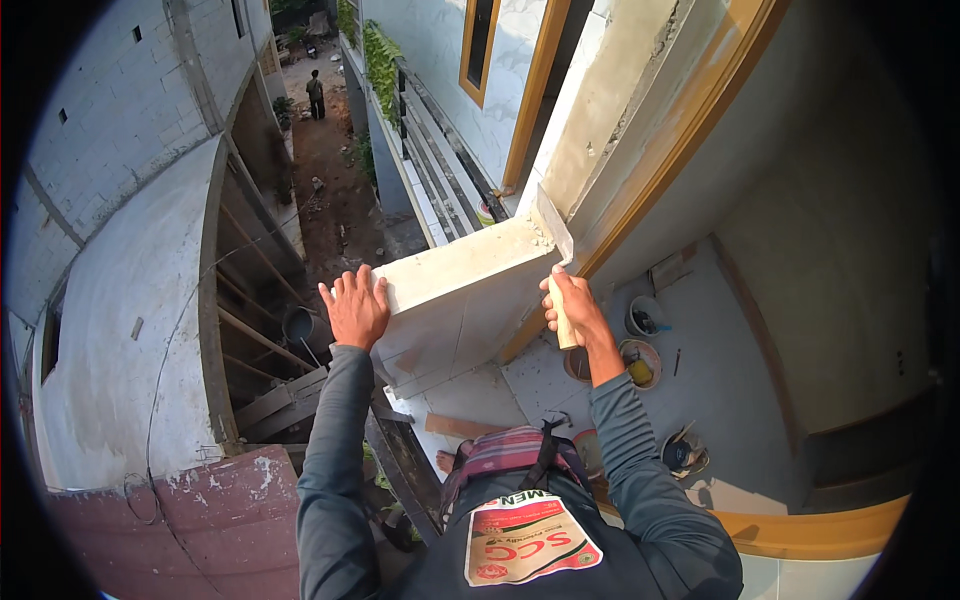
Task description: The person applies mortar to the corner joint of a wall using a trowel, smooths the edge, and then cleans the tiles with a wet sponge.
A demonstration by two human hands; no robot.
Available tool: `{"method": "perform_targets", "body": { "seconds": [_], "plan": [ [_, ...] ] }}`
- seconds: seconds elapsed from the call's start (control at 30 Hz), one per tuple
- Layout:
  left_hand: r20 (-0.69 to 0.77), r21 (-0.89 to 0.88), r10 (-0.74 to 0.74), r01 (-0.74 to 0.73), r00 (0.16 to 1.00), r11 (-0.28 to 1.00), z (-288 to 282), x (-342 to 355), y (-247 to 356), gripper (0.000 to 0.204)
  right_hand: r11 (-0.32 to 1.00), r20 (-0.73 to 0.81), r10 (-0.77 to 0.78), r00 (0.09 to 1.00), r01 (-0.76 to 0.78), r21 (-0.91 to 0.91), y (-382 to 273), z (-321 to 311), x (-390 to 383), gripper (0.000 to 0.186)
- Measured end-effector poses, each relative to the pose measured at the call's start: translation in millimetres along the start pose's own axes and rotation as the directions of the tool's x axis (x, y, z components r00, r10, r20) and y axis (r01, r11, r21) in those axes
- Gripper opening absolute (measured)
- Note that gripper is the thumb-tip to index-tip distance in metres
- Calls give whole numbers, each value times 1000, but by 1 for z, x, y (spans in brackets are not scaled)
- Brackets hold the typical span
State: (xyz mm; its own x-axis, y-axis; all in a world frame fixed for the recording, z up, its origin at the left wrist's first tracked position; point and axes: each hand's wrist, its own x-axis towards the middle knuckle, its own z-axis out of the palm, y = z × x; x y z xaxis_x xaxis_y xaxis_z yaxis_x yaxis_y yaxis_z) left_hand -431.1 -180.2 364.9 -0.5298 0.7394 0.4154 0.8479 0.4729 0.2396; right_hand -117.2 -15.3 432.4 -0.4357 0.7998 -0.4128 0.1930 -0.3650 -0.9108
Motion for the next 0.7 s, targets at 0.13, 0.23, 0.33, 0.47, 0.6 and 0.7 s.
{"method": "perform_targets", "body": {
  "seconds": [0.13,0.23,0.33,0.47,0.6,0.7],
  "plan": [
    [-13,-10,-3,3,1000,1000,-4,3,0,40,1000,2,20,1000,-20,-7,6,-5,3,47],
    [17,6,-25,25,1000,1000,-8,3,-1,41,999,-30,3,1000,-4,-43,16,7,17,46],
    [-10,10,-23,23,1000,1000,-4,0,-4,42,997,-61,0,998,-5,-82,21,20,21,45],
    [19,2,-21,21,1000,1000,-5,0,0,42,998,18,-20,1000,21,-62,15,15,19,43],
    [14,-11,-25,25,1000,1000,-7,-1,3,42,996,-51,-40,998,35,-78,9,9,24,43],
    [11,-15,-30,31,999,999,-5,-2,1,41,997,-1,30,1000,-30,-69,10,12,23,42]
  ]
}}
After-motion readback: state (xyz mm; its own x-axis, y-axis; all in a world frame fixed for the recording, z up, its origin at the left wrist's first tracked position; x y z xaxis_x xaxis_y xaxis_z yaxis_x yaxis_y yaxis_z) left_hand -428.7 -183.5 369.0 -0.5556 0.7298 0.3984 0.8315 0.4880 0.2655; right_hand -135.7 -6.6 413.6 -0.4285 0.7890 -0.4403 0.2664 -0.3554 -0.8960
